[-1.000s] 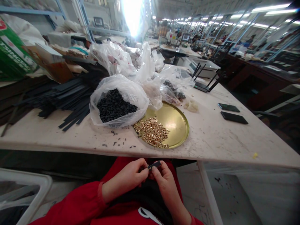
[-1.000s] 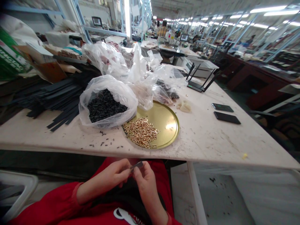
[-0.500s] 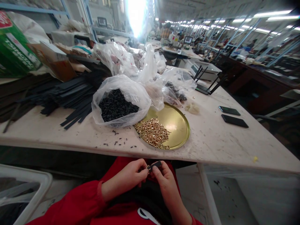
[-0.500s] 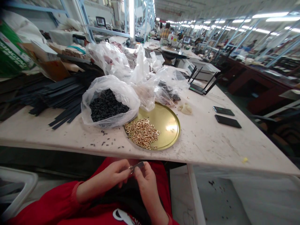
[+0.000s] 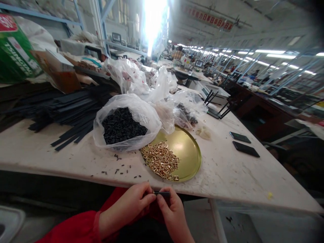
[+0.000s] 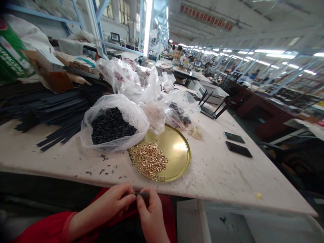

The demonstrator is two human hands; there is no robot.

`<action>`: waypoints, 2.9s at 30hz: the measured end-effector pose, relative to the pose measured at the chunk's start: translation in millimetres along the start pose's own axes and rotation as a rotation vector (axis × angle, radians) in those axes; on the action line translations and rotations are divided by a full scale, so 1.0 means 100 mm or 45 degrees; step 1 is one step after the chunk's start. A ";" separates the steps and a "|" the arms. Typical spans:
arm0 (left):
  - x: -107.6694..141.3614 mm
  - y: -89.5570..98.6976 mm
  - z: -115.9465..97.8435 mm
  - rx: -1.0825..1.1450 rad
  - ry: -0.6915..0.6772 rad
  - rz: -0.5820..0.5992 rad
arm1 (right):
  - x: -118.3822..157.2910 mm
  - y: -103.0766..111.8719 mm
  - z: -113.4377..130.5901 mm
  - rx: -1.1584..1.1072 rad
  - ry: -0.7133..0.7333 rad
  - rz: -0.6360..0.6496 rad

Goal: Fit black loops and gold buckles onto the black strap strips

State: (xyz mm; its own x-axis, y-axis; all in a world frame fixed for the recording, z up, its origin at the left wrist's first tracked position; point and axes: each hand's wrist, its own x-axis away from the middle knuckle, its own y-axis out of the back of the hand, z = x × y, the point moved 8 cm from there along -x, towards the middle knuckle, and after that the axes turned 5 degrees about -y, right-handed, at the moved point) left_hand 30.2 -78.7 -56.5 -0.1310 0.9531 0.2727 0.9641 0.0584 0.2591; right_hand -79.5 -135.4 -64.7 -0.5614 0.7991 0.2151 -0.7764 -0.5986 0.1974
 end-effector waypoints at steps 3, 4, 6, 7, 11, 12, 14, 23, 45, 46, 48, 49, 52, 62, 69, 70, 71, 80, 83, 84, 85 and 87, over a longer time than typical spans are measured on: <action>-0.07 0.03 -0.01 0.095 -0.024 0.005 | -0.06 -0.11 0.05 0.016 0.037 0.127; -0.08 0.04 -0.04 0.095 -0.056 0.024 | -0.09 -0.14 0.07 0.036 0.053 0.174; -0.11 0.10 -0.09 0.047 -0.113 0.058 | -0.18 -0.15 0.13 0.122 0.084 0.244; -0.13 0.15 -0.10 0.014 -0.120 0.052 | -0.25 -0.12 0.17 0.181 0.101 0.246; -0.21 0.39 0.03 -0.029 -0.013 -0.038 | -0.67 0.23 0.42 0.421 0.196 -0.030; -0.22 0.42 0.09 -0.001 0.017 -0.047 | -0.78 0.29 0.53 0.483 0.246 -0.106; -0.22 0.47 0.20 0.080 0.056 -0.063 | -0.96 0.24 0.80 0.608 0.399 -0.168; -0.13 0.84 0.36 0.244 0.053 -0.251 | -1.92 -1.15 1.50 1.157 0.750 0.255; 0.35 1.26 0.34 0.225 -0.070 -0.542 | -1.96 -1.16 1.35 0.582 0.548 0.161; 0.37 1.26 0.29 0.235 -0.092 -0.561 | -1.84 -1.10 1.35 0.510 0.531 0.176; 0.43 1.25 0.17 0.222 -0.139 -0.596 | -1.53 -1.02 1.31 0.298 0.432 0.265; 0.46 1.25 0.11 0.198 -0.162 -0.611 | -1.36 -0.98 1.26 0.134 0.337 0.335; 0.60 1.19 -0.10 0.120 -0.227 -0.642 | -0.82 -0.92 1.07 -0.468 -0.032 0.527; 1.06 0.66 -0.56 -0.145 -0.307 -0.669 | 0.23 -0.68 0.85 -0.858 -0.154 0.523; 0.89 0.44 -0.57 -0.062 -0.322 -0.565 | 0.24 -0.51 0.79 -0.841 -0.072 0.447; 0.86 0.47 -0.53 -0.034 -0.312 -0.570 | 0.20 -0.52 0.77 -0.857 -0.079 0.431; 0.83 0.51 -0.47 -0.011 -0.298 -0.580 | 0.15 -0.54 0.74 -0.877 -0.102 0.418; 0.59 0.79 -0.19 -0.087 -0.185 -0.653 | -0.29 -0.75 0.39 -1.078 -0.388 0.292; 0.49 0.82 -0.16 -0.119 -0.165 -0.649 | -0.39 -0.76 0.33 -1.122 -0.428 0.231; 0.45 0.82 -0.15 -0.132 -0.160 -0.639 | -0.42 -0.78 0.32 -1.144 -0.431 0.222; 0.42 0.83 -0.14 -0.154 -0.152 -0.630 | -0.44 -0.81 0.31 -1.171 -0.434 0.217; 0.38 0.86 -0.10 -0.220 -0.123 -0.623 | -0.47 -0.87 0.29 -1.208 -0.451 0.221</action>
State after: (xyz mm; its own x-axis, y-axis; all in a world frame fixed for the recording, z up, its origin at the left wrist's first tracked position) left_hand 105.8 -40.6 -14.4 -0.5265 0.8502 -0.0028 0.7425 0.4613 0.4857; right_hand 22.7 -122.2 -64.1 -0.6902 0.5514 0.4686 -0.6855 -0.2907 -0.6676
